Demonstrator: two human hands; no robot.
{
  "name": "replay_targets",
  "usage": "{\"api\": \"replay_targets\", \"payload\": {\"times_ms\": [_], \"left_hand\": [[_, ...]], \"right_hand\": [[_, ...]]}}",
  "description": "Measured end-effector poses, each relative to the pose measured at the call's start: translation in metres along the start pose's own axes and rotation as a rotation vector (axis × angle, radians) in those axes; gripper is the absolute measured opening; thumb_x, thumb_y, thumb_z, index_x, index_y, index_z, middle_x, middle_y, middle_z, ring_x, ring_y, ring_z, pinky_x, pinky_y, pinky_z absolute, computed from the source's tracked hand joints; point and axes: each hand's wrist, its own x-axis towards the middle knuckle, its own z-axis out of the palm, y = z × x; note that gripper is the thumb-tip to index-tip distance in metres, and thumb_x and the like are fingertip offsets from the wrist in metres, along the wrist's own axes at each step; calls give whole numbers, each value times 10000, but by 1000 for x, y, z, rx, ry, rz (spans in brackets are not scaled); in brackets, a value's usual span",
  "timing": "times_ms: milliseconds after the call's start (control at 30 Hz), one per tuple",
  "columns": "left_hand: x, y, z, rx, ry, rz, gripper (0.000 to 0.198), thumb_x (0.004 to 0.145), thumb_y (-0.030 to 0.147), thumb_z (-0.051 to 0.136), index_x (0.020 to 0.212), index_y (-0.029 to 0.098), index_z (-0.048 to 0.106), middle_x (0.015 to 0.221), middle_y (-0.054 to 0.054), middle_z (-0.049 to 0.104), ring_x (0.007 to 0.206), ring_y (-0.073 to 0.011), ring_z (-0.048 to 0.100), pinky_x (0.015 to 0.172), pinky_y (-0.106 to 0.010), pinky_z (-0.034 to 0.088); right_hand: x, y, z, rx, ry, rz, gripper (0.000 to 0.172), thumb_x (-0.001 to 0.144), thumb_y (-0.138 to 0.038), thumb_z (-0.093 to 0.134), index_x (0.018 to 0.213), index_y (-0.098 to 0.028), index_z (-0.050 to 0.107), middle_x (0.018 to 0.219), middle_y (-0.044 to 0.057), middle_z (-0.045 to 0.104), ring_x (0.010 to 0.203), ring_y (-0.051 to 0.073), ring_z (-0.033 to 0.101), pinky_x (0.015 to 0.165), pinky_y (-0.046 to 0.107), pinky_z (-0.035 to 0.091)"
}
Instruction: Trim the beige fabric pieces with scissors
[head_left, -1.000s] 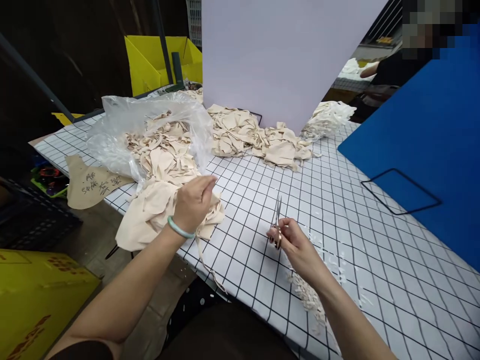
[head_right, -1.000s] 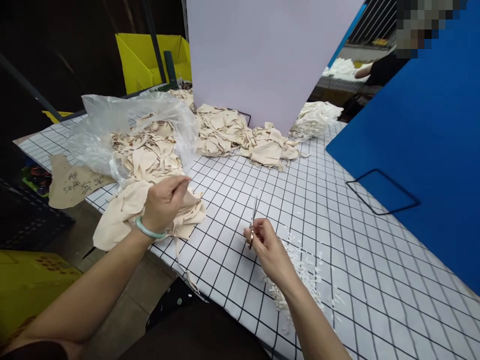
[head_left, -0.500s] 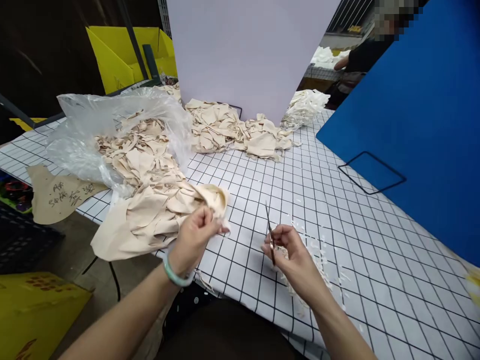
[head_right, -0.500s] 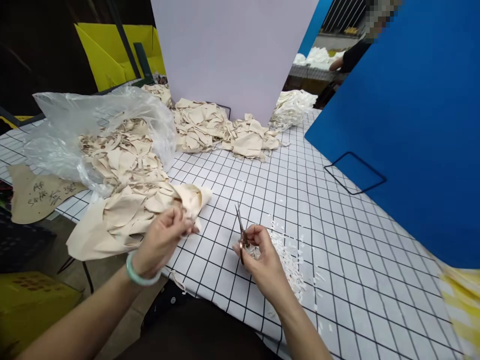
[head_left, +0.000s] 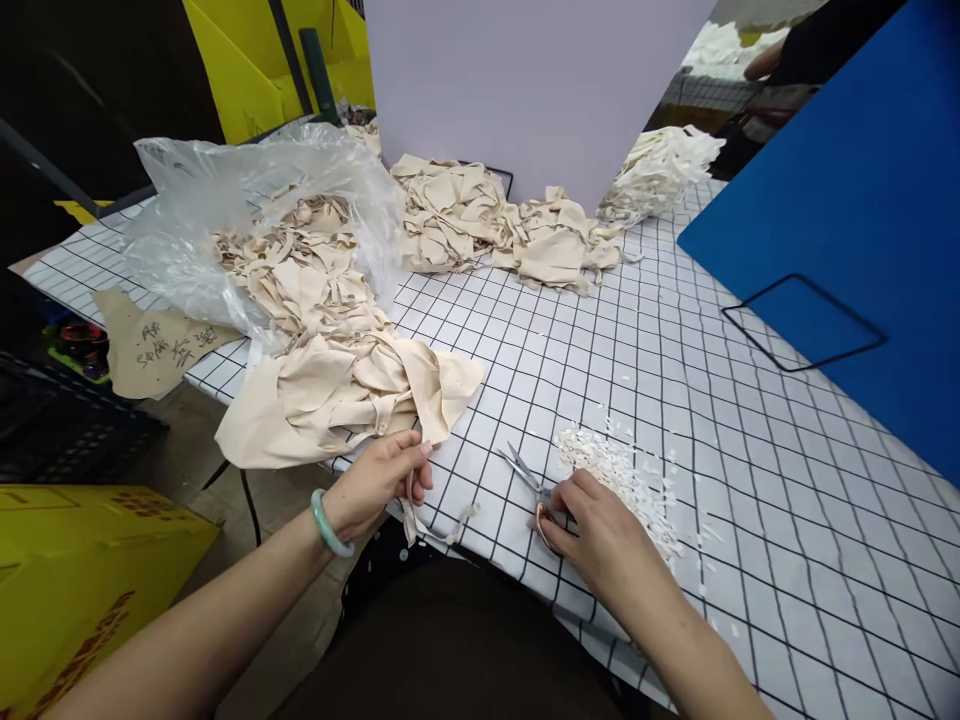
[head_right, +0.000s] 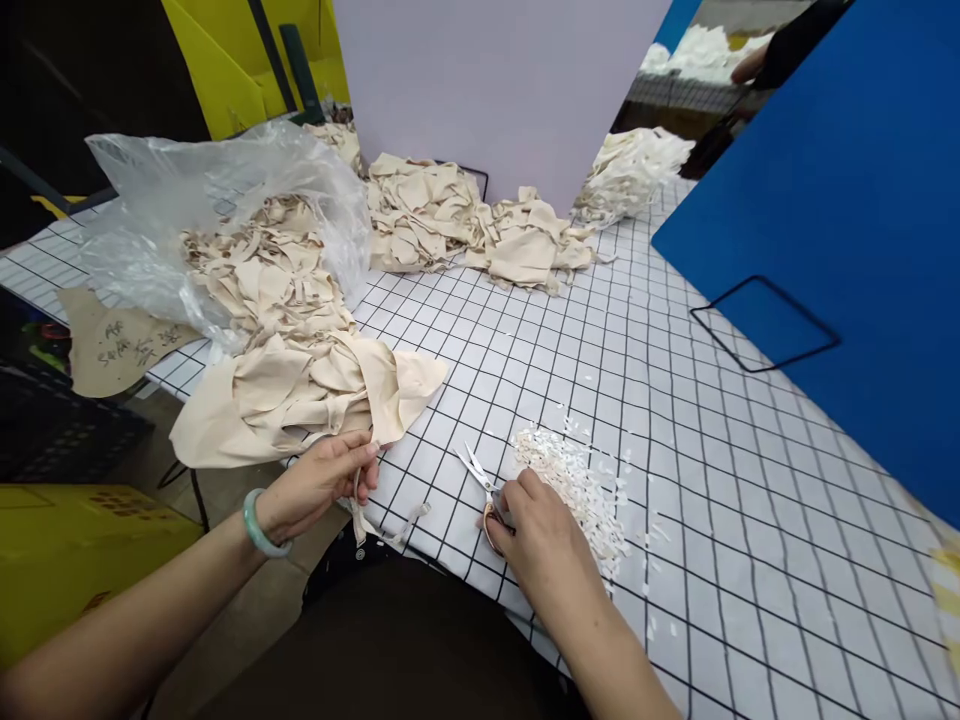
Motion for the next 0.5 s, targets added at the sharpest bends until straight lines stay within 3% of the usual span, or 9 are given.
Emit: {"api": "replay_targets", "payload": {"times_ms": [33,100,200,267,300,333,367,433,500], "left_hand": [[-1,1,-1,167,29,109,276,905,450,561,866,178,575,736,-22,616,647,-159,581,665,-313,511],[-5,2,-4,511,193,397,196,920,370,546,907,189,621,873,-71,668,837,-222,626,802,-372,525],[-6,-3,-10,890,534,691,153,916,233,526,998,192,649,1080,-122,677,1100,-288,596,1032,-473,441],[-1,-10,-15,1075,682,725,197,909,196,522,1053,181,655,1213,-152,655,1237,-326,543,1143,-552,315],[4,-15,-19,1149,724,715,262,902,202,536,1140,174,641,1321,-170,614,1318,-350,489,1179,-590,235],[9,-19,-24,1210,742,696,367,896,218,553,1257,170,600,1435,-184,540,1395,-372,416,1196,-620,162],[15,-23,-29,1258,742,674,483,892,241,569,1369,170,531,1525,-193,452,1451,-386,342,1199,-641,114],[29,-29,-45,1320,702,617,644,890,282,589,1499,186,404,1616,-188,316,1504,-389,246,1198,-649,99],[44,-28,-65,1344,649,552,645,908,308,577,1519,220,390,1637,-160,286,1517,-380,222,1194,-643,140]], "right_hand": [[1,1,-4,17,-59,-34,104,784,-299,655,721,-253,585,831,64,616,706,248,584,584,380,462],[10,-7,-14,66,-163,-89,47,807,-263,611,769,-261,640,840,65,629,728,249,607,607,387,490],[49,-47,-15,170,-96,-140,143,907,-341,528,905,-263,648,913,77,647,774,244,625,679,406,519],[88,-86,-1,276,66,-206,258,873,-423,603,1059,-244,623,1063,109,655,948,282,630,801,436,524],[110,-104,8,319,119,-242,404,820,-441,671,1156,-229,599,1196,134,632,1085,314,599,893,464,503],[131,-120,17,345,150,-249,542,733,-437,749,1198,-212,586,1274,150,612,1194,353,544,969,498,463],[151,-131,23,386,141,-198,554,677,-390,784,1171,-212,605,1247,142,637,1230,372,520,1003,514,436],[184,-138,25,459,58,-103,362,626,-277,776,962,-204,667,984,108,719,1075,366,612,919,501,479],[203,-128,9,520,8,-64,153,660,-241,709,796,-201,652,762,58,702,834,296,671,763,429,530]]}}
